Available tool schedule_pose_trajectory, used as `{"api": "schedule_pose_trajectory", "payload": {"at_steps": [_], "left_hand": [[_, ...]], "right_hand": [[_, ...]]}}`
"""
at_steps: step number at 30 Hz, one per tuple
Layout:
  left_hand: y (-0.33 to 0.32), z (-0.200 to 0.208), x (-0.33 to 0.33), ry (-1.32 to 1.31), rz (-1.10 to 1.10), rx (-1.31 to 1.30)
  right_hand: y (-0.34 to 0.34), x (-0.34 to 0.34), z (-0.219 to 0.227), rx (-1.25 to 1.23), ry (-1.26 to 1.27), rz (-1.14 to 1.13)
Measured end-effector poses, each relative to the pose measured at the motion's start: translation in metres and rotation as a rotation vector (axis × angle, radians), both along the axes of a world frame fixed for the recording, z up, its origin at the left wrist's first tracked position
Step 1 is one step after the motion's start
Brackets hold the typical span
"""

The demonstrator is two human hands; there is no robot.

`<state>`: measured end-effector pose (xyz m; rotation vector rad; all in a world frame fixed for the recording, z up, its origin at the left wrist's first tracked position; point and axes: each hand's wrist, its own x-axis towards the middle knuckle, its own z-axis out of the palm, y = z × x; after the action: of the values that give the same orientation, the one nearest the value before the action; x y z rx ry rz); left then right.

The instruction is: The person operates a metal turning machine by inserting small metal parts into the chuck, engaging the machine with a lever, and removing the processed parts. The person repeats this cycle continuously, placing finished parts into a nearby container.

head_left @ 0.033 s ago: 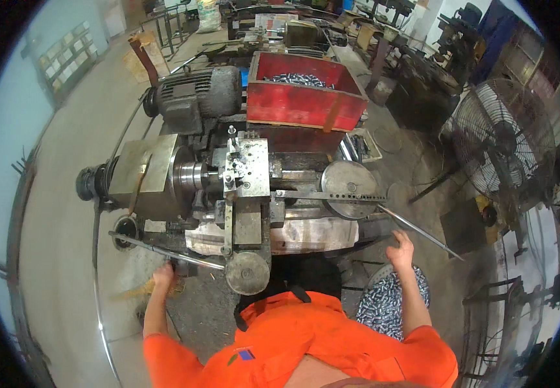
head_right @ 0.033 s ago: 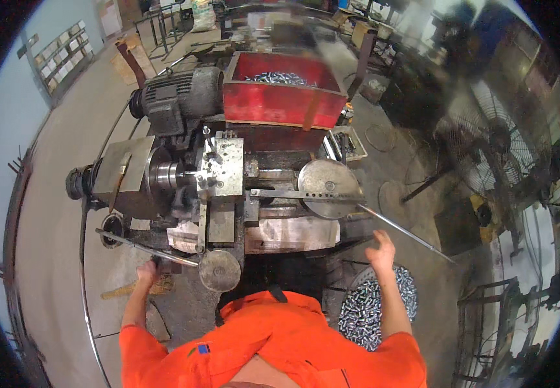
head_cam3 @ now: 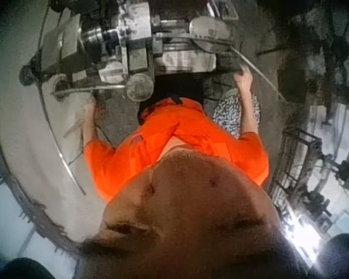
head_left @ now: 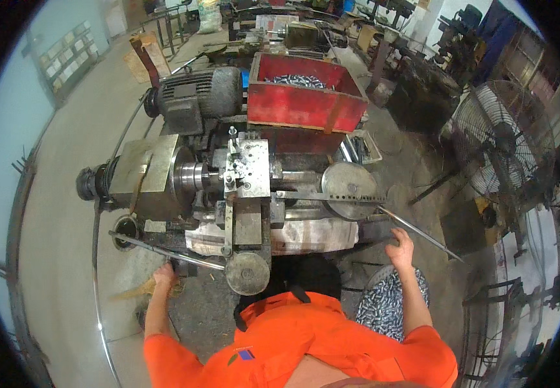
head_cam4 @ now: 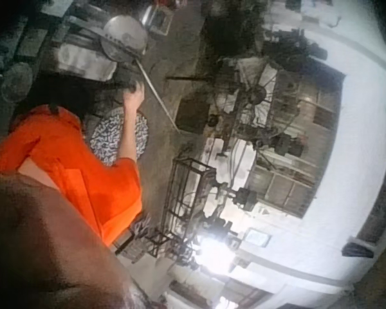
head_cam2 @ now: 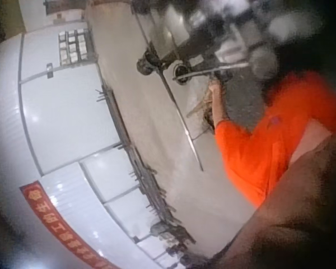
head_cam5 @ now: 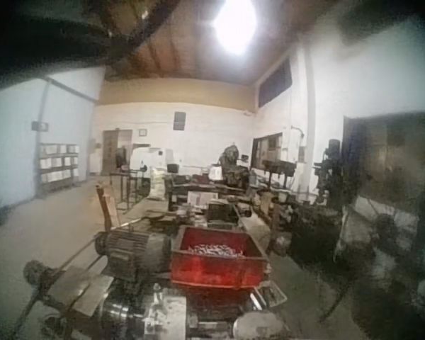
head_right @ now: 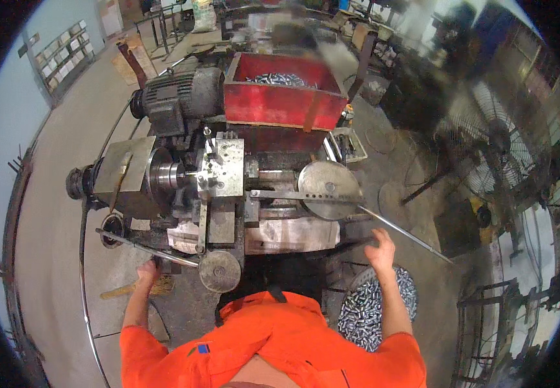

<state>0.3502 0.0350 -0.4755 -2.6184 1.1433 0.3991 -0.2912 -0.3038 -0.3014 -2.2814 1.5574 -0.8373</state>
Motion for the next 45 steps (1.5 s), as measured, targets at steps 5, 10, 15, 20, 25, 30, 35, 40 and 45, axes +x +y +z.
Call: {"api": "schedule_pose_trajectory", "payload": {"at_steps": [5, 10, 15, 20, 25, 30, 35, 40, 45], "left_hand": [[0.025, -0.026, -0.022, 0.060, 0.295, -0.302], [0.057, 0.064, -0.020, 0.205, 0.253, -0.556], [0.110, 0.203, 0.013, -0.261, 0.441, -0.785], [0.185, 0.218, 0.012, -0.662, 0.377, -0.745], [0.206, 0.212, 0.035, -0.410, 0.773, -0.271], [0.250, 0.196, 0.108, -0.448, 0.803, -0.244], [0.241, 0.197, 0.111, -0.322, 0.809, -0.308], [0.236, 0.189, 0.093, -0.395, 0.785, -0.304], [0.157, 0.208, -0.039, -0.174, 0.735, -0.521]], "right_hand": [[-0.027, 0.076, 0.056, -0.030, -0.059, 0.177], [-0.034, 0.199, 0.105, -0.086, -0.128, 0.559], [-0.006, 0.333, 0.143, -0.115, -0.194, 0.967], [0.008, 0.434, 0.134, -0.194, -0.038, 1.013], [0.023, 0.487, 0.109, -0.209, 0.276, 0.922], [0.036, 0.490, 0.111, -0.338, 0.377, 0.856], [0.016, 0.484, 0.108, -0.124, 0.430, 0.887], [0.016, 0.487, 0.106, -0.097, 0.291, 0.939], [0.009, 0.486, 0.098, -0.088, 0.223, 0.992]]}}
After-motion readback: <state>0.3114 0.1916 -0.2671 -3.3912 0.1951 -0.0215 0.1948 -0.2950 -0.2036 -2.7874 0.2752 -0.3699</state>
